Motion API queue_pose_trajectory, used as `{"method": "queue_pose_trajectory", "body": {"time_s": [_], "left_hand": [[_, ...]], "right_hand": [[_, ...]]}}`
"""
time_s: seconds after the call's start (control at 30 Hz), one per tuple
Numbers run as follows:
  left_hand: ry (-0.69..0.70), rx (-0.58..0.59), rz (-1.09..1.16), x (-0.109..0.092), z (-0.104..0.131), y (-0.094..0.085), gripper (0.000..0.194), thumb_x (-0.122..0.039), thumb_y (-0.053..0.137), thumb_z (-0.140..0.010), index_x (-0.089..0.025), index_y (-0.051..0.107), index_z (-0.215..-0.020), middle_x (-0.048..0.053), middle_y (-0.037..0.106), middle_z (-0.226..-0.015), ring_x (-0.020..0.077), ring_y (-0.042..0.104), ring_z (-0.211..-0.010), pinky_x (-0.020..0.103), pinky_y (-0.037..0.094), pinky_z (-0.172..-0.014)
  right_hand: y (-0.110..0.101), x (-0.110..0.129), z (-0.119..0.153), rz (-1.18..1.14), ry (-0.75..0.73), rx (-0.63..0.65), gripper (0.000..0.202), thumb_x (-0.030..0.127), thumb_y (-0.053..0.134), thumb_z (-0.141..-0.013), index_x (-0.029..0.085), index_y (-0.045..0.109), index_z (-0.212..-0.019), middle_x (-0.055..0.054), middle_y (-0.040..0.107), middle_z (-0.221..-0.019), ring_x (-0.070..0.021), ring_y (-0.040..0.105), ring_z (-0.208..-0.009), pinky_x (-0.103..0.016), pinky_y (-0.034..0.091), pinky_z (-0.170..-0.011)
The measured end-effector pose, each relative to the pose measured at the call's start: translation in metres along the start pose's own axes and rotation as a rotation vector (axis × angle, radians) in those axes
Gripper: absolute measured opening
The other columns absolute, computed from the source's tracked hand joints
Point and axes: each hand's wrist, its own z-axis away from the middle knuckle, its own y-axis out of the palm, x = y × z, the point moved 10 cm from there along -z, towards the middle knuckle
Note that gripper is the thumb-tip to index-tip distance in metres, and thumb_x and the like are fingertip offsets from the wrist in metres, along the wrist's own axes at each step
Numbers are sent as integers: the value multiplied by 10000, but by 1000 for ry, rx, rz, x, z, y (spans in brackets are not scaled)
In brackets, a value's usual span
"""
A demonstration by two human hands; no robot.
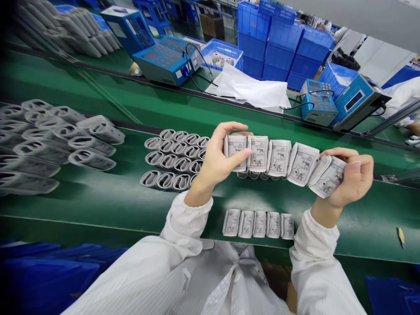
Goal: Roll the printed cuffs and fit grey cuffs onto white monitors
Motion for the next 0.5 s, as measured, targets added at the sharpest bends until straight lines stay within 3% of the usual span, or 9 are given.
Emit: {"method": "queue_pose_trajectory", "body": {"time_s": [0.1,0.3,0.5], "left_hand": [[16,7,-49,-3,0,1,546,-425,938,-857,-259,675,-1307,97,739,-1365,281,761,-1220,430,613,-1084],[82,17,-132,-16,-1,-2,335,-272,784,-894,-235,727,-1222,81,782,-1277,272,743,-1215,428,598,-1108],[91,33,-211,-23,0,-2,333,-209,705,-899,-248,704,-1230,74,769,-1297,271,738,-1243,448,590,-1152]], "right_hand": [[1,1,0,-20,-8,10,262,380,641,-932,266,518,-730,-10,803,-701,-219,645,-491,-343,470,-476],[0,-8,-2,-26,36,49,251,372,661,-929,262,538,-740,-12,830,-730,-208,635,-495,-341,452,-487],[1,-15,1,-6,61,85,247,374,704,-941,255,570,-772,-42,850,-776,-209,646,-541,-359,445,-552]]}}
